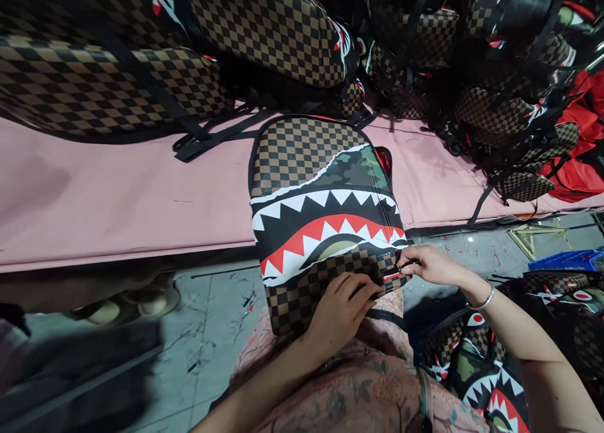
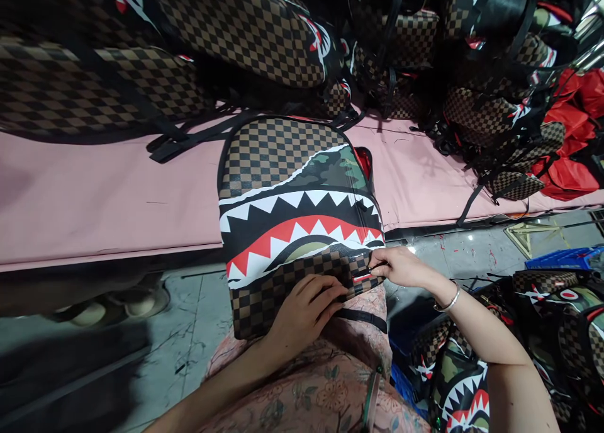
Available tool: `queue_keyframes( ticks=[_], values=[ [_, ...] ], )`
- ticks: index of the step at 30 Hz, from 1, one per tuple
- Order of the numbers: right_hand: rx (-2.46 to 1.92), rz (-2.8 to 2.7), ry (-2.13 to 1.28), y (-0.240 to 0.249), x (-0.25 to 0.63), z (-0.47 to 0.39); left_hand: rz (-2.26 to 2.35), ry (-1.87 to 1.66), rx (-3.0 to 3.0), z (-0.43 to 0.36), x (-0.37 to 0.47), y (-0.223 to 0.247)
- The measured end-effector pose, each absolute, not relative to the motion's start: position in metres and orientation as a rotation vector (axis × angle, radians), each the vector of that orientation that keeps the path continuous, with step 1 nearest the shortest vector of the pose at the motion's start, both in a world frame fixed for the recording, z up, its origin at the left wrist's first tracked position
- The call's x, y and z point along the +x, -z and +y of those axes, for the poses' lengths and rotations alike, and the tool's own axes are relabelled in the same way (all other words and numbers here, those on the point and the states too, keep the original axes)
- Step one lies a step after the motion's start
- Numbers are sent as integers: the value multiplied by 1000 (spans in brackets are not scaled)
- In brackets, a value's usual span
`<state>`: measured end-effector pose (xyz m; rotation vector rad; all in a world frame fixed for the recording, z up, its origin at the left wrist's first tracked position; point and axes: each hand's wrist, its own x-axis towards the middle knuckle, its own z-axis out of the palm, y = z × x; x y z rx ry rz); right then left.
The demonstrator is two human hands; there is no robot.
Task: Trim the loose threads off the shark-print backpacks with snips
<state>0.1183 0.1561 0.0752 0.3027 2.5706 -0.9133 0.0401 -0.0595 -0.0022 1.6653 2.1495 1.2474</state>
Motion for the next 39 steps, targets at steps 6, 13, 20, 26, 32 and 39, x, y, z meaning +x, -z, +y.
queue_keyframes(
  ticks=[6,13,20,26,32,39],
  values=[
    [321,2590,960,-70,124,157,2118,-1292,1630,-60,40,2],
    [319,2691,1066,-67,132,153,2094,-1449,1532,-61,36,-2],
    [666,2824,1555,-27,108,183,2105,-1336,1521,-61,34,-7],
    [874,3179,1358,6,29,218,1945,-1106,1503,-48,-4,-20],
    [1092,3323,1147,17,-35,229,2204,-990,1214,35,-109,-23],
    [1306,3354,1016,36,-60,221,2510,-987,1007,122,-168,2]
  ],
)
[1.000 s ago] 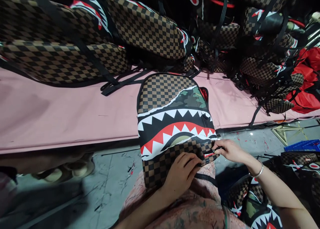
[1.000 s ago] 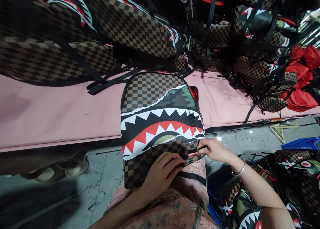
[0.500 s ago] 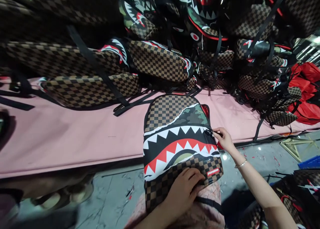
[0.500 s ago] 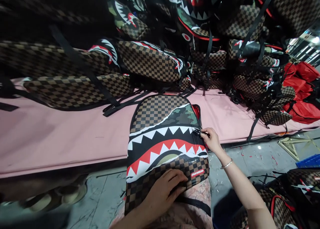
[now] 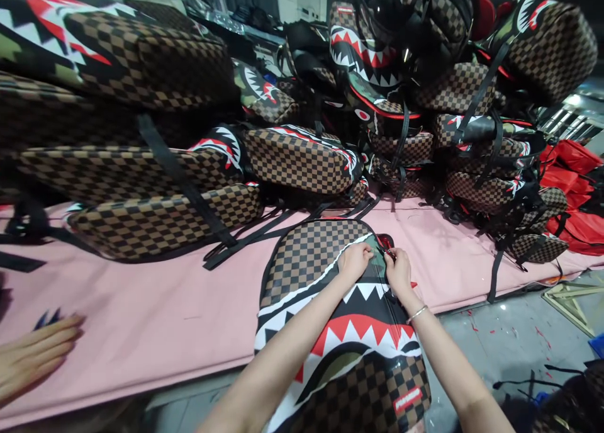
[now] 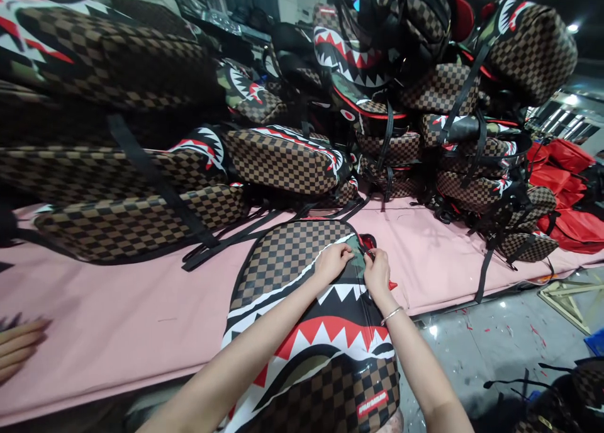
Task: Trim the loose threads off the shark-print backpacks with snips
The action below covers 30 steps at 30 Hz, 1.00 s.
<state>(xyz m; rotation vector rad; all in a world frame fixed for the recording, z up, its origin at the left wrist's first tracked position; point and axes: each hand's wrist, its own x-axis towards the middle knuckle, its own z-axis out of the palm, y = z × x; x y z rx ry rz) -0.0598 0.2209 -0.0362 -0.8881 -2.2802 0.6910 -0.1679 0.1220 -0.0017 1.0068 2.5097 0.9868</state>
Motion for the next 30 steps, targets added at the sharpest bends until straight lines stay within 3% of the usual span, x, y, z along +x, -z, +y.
queue_keyframes(
  ticks=[11,30],
  values=[
    [-842,-2323,-693,43,-54,221,2551,-1022,893,134,-186,26],
    [-845,-2395,-569,40,-52,213,2566,-915,937,133,-177,23]
  ],
)
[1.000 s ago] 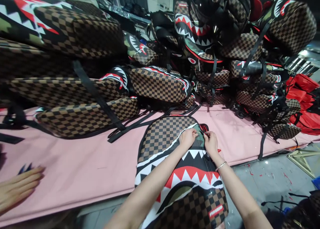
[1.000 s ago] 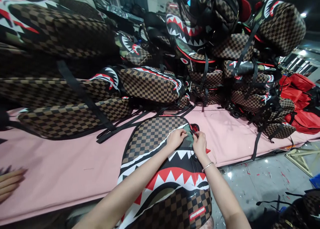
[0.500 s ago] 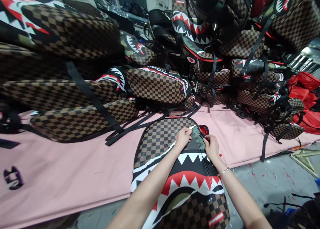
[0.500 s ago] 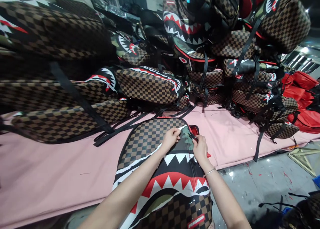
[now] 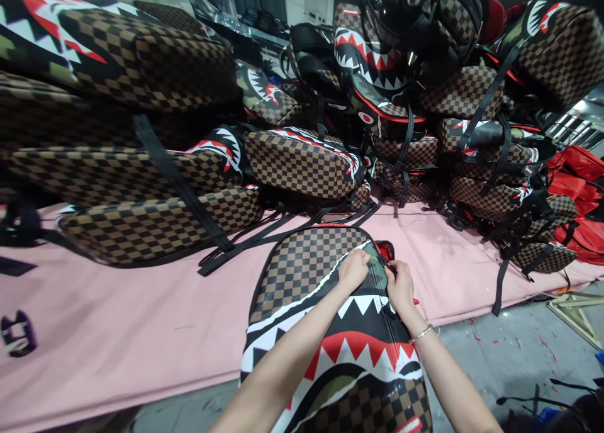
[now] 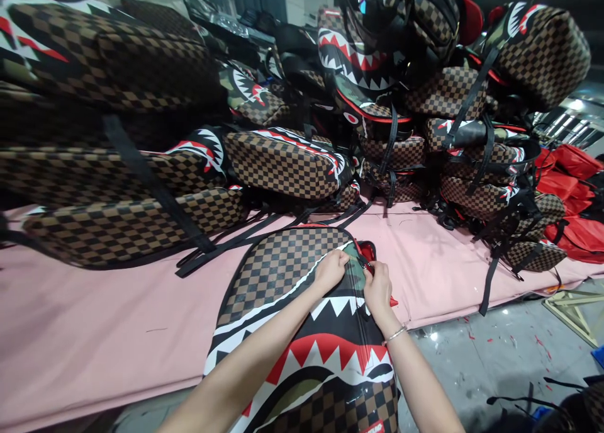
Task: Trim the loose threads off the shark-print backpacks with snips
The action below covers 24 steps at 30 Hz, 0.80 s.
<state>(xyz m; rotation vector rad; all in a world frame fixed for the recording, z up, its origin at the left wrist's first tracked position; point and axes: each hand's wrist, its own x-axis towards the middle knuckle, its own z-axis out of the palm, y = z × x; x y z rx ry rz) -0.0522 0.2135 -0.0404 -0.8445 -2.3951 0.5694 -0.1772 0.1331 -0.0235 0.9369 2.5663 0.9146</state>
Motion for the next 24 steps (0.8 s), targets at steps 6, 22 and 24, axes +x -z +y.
queue_keyframes(
  ticks=[6,22,24],
  values=[
    [-799,-2538,-461,27,-48,206,2501,-975,881,130,-183,28],
    [-787,-2669,-324,11,-55,204,2492,-1079,835,125,-183,27],
    [-727,-2704,-348,9,-54,204,2486,-1094,834,126,-183,28]
  ],
)
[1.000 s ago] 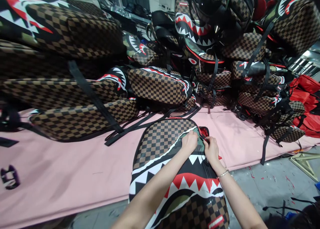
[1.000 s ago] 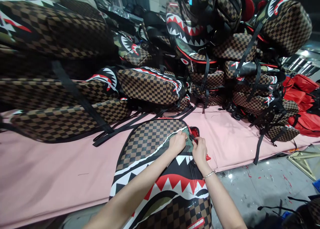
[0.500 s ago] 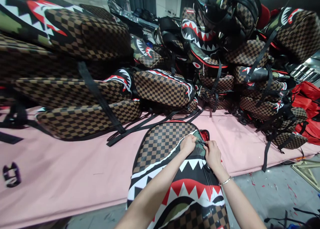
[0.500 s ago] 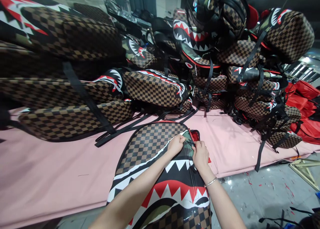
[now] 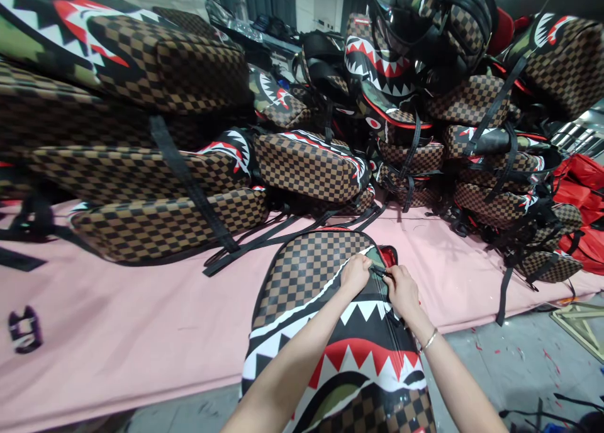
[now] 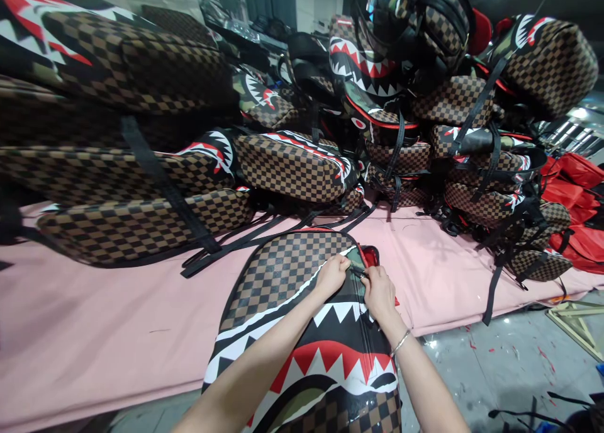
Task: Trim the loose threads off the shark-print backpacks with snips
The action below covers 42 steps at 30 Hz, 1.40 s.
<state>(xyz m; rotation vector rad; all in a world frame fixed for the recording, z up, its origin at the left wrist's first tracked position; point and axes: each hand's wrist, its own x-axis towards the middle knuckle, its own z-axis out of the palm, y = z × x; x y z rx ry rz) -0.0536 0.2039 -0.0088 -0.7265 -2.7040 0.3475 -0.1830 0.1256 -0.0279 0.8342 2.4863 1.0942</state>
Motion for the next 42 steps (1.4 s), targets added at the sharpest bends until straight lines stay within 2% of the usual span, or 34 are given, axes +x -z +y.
queue_keyframes(
  ticks=[13,23,30,37,42],
  values=[
    [-800,-2631,-401,10,-61,213,2512,-1239,797,117,-188,26],
    [-865,-2664,-348,9,-71,211,2649,-964,823,130,-181,23],
    [-797,-2722,-379,3,-78,207,2653,-948,800,130,-182,24],
    [-791,-2579,-581,12,-84,211,2538,-1028,786,127,-180,8],
    [-777,-2322,-874,16,-44,222,2223,-1110,875,95,-161,-21]
  ],
)
